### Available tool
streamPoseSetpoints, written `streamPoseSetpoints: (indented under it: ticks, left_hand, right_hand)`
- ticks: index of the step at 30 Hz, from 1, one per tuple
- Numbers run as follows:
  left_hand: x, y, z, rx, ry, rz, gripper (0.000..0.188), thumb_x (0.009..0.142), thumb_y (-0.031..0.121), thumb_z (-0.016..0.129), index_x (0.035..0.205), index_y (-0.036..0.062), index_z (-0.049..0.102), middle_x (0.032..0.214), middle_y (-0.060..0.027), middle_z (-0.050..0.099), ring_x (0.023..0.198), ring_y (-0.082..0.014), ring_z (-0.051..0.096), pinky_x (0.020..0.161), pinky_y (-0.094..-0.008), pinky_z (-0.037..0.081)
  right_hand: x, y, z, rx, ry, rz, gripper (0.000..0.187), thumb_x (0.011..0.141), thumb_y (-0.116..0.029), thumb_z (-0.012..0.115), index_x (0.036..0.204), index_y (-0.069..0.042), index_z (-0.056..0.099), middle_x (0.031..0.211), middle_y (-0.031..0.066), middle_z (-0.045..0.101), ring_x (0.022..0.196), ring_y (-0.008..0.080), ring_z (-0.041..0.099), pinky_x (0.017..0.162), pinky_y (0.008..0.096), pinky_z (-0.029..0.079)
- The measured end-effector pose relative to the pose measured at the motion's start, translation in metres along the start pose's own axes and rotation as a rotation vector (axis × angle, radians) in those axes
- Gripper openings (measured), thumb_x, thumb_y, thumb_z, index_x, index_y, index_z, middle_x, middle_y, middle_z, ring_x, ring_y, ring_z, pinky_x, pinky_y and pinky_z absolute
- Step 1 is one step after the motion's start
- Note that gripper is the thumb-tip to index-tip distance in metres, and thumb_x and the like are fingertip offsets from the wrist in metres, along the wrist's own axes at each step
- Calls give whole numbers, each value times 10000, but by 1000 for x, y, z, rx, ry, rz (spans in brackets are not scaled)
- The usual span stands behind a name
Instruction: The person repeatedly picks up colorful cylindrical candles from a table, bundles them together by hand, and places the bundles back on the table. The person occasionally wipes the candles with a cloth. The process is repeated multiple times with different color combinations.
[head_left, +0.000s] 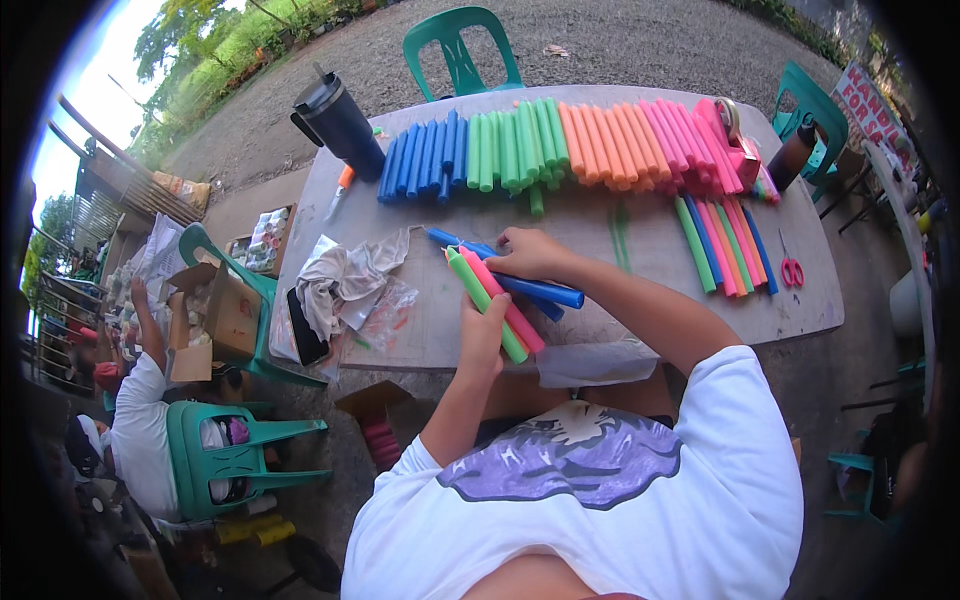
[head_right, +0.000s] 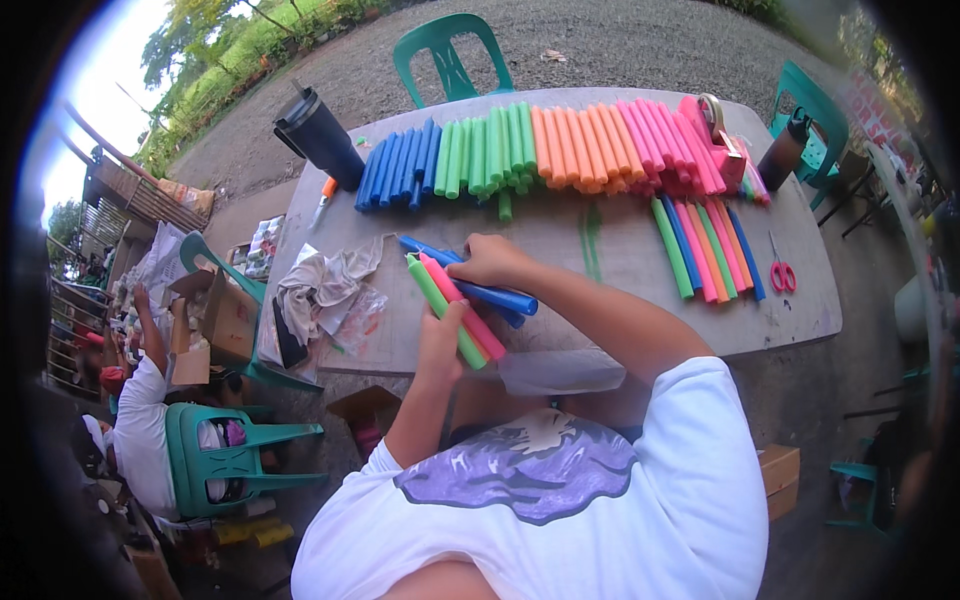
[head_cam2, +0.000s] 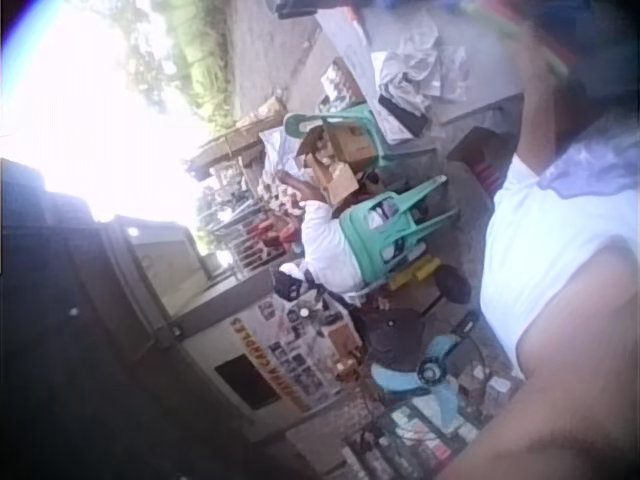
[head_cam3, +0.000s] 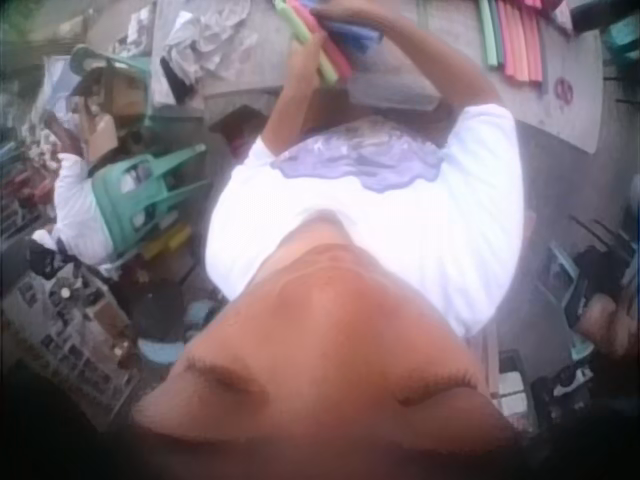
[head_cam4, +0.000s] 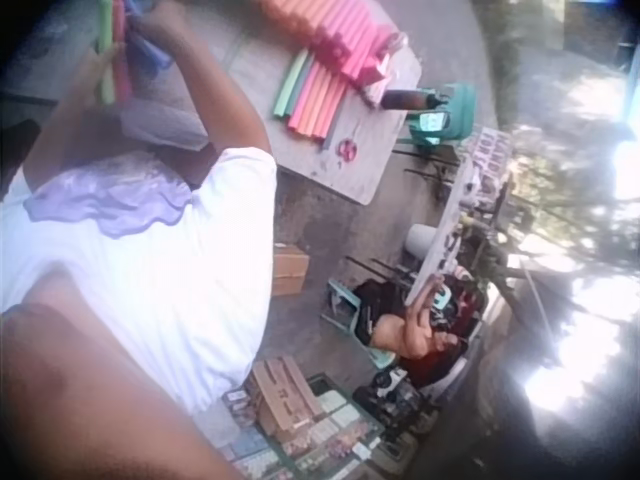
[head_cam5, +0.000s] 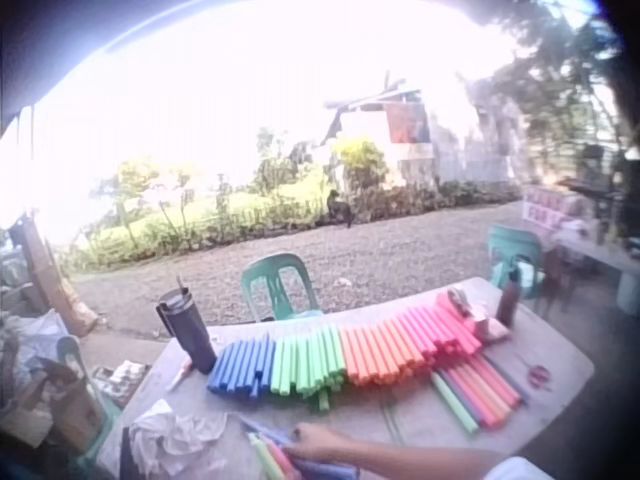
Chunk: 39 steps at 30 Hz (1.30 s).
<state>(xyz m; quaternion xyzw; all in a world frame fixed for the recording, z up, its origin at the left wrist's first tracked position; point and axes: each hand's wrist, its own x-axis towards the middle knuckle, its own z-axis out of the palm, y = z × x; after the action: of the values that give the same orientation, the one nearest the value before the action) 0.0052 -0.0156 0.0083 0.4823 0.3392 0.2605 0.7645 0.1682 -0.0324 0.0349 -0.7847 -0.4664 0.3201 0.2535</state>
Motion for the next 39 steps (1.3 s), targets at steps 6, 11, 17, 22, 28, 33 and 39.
streamPoseSetpoints:
  ticks: [6, 11, 17, 22, 28, 33, 39]
  left_hand:
    - [2, -3, 7, -323, 15, 22, 441, 918, 147, 602, 1264, 27, 357, 1158, -97, 507, 1048, -195, 554, 888, -361, 493]
    - [-2, -5, 12, -356, 67, 120, 530, 885, 156, 659, 1292, 47, 337, 1190, -94, 501, 1099, -203, 540, 921, -375, 483]
    - [3, -3, 20, -379, -100, 351, 604, 839, 166, 718, 1290, 38, 337, 1157, -81, 515, 1090, -186, 532, 928, -343, 466]
    - [-1, 13, 48, -126, -89, 530, 644, 747, 116, 773, 1232, 28, 358, 1113, -85, 527, 1037, -158, 550, 875, -317, 481]
    - [-6, 2, 40, 236, -202, 478, 737, 622, 59, 835, 1174, 42, 347, 1056, -92, 545, 956, -169, 579, 797, -310, 505]
    - [-7, -16, 44, 258, -325, 825, 667, 666, 104, 816, 1165, 65, 375, 1103, -96, 542, 977, -166, 589, 815, -323, 515]
    - [14, -56, 31, 342, -277, 655, 482, 811, 191, 697, 1157, 70, 385, 1047, -81, 555, 947, -189, 589, 775, -326, 502]
  right_hand:
    - [3, -22, 8, -118, 75, 18, 455, 883, -359, 563, 1104, 38, 534, 1045, 259, 627, 958, 373, 628, 810, 430, 495]
    - [-37, -17, 5, 343, 83, -110, 356, 932, -273, 514, 1075, 53, 521, 1053, 262, 609, 1013, 337, 608, 844, 405, 471]
    - [-92, 4, 33, 666, 281, -510, 475, 934, -123, 488, 1377, 1, 370, 1325, 206, 486, 1251, 273, 464, 1038, 333, 344]
    - [-101, 13, 20, 357, 385, -701, 628, 850, -149, 545, 1423, -41, 311, 1411, 150, 408, 1338, 281, 330, 1117, 429, 189]
    - [-121, 6, 19, 511, 638, -842, 740, 768, -283, 667, 1376, -37, 325, 1369, 165, 415, 1261, 301, 381, 1075, 442, 268]
    - [-122, 15, 34, 770, 579, -697, 780, 716, -175, 752, 1362, -40, 336, 1362, 159, 421, 1226, 278, 428, 1054, 401, 311]
    - [-125, 13, 28, 751, 472, -580, 708, 695, -93, 753, 1315, -65, 413, 1301, 128, 451, 1169, 231, 475, 1011, 356, 360]
